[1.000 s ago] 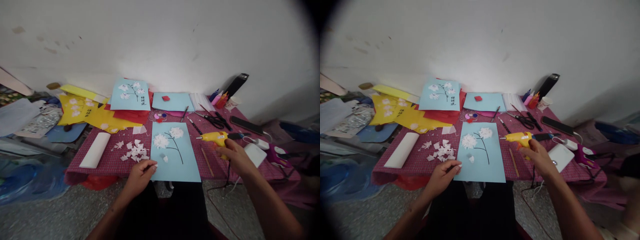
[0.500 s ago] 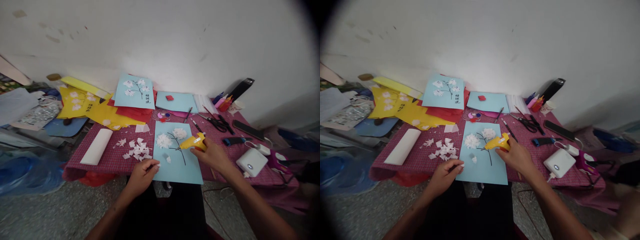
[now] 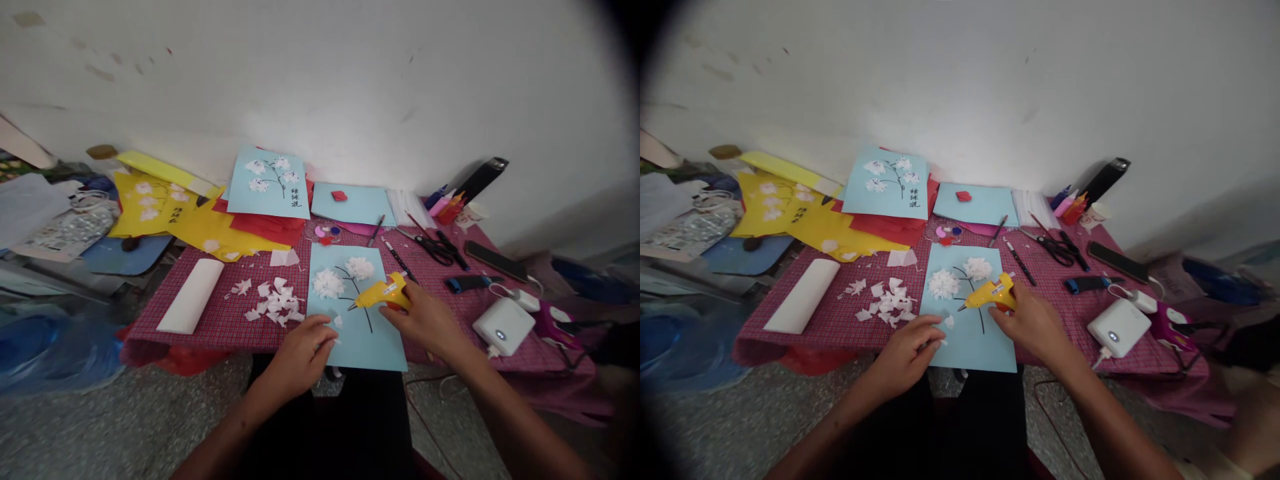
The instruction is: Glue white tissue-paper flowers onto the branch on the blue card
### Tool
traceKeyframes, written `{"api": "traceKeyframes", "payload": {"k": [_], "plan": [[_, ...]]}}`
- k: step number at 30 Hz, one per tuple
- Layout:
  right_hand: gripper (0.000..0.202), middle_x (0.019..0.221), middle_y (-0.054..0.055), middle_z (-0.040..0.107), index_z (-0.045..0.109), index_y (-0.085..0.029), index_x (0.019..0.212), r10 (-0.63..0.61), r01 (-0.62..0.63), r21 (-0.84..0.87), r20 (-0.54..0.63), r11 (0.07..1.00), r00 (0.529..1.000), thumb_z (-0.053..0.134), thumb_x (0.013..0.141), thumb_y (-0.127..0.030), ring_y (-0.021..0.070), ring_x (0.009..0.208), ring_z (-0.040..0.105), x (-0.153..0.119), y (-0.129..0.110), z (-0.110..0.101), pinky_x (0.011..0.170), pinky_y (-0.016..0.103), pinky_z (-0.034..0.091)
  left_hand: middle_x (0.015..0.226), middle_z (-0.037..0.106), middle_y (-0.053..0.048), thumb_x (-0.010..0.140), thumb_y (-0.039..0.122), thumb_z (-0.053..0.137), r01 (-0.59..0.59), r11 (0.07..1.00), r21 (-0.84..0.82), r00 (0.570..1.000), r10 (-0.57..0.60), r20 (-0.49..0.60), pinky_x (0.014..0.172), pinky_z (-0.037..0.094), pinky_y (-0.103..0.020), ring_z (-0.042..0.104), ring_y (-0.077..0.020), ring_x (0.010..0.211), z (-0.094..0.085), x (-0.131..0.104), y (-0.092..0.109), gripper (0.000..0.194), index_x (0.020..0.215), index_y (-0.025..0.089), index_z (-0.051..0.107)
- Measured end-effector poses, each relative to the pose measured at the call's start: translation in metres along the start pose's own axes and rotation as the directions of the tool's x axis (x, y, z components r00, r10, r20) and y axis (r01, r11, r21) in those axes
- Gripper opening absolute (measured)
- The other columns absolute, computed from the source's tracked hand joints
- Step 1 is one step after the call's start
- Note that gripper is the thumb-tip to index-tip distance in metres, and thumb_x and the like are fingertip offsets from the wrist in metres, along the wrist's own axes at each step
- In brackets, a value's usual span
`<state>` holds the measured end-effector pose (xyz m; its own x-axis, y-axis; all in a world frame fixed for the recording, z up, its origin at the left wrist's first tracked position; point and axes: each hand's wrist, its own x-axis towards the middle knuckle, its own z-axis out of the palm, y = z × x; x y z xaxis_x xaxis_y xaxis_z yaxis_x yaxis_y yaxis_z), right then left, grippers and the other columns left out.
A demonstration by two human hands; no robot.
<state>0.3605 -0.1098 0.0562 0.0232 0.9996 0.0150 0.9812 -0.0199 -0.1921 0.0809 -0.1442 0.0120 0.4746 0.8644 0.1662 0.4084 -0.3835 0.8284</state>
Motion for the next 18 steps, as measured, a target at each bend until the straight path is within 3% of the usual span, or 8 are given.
{"api": "traceKeyframes", "payload": {"k": [6,14,18], "plan": [[0.035,0.080,0.007,0.070,0.057,-0.020,0.101,-0.017,0.017,0.008,-0.013,1.000,1.000,0.062,0.081,-0.047,0.0250,0.066,0.066,-0.0002,-0.0008,0.0010,0.053,0.029,0.031,0.123,0.066,-0.010,0.096,0.022,0.046,-0.065,0.998,0.021,0.992,0.063,0.112,0.103,0.045,-0.038,0.054,-0.0222,0.125,0.0055,0.0033,0.0082,0.024,0.106,0.020,0.067],[0.036,0.080,0.010,0.070,0.056,-0.020,0.101,0.006,-0.006,-0.038,-0.006,0.999,1.000,0.061,0.081,-0.049,0.0288,0.068,0.067,0.0034,-0.0055,0.0060,0.053,0.031,0.031,0.122,0.065,-0.010,0.095,0.023,0.048,-0.072,0.997,0.026,0.987,0.067,0.144,0.100,0.047,-0.037,0.059,-0.0214,0.117,0.0070,0.0039,0.0102,0.023,0.105,0.020,0.068],[0.038,0.083,0.010,0.070,0.055,-0.019,0.104,0.000,0.000,-0.008,-0.004,1.000,1.000,0.061,0.081,-0.049,0.0287,0.070,0.067,0.0036,-0.0048,0.0061,0.054,0.031,0.032,0.123,0.064,-0.011,0.095,0.020,0.047,-0.054,0.998,0.038,0.987,0.048,0.150,0.103,0.045,-0.034,0.055,-0.0206,0.123,0.0065,0.0055,0.0077,0.022,0.104,0.018,0.067]]}}
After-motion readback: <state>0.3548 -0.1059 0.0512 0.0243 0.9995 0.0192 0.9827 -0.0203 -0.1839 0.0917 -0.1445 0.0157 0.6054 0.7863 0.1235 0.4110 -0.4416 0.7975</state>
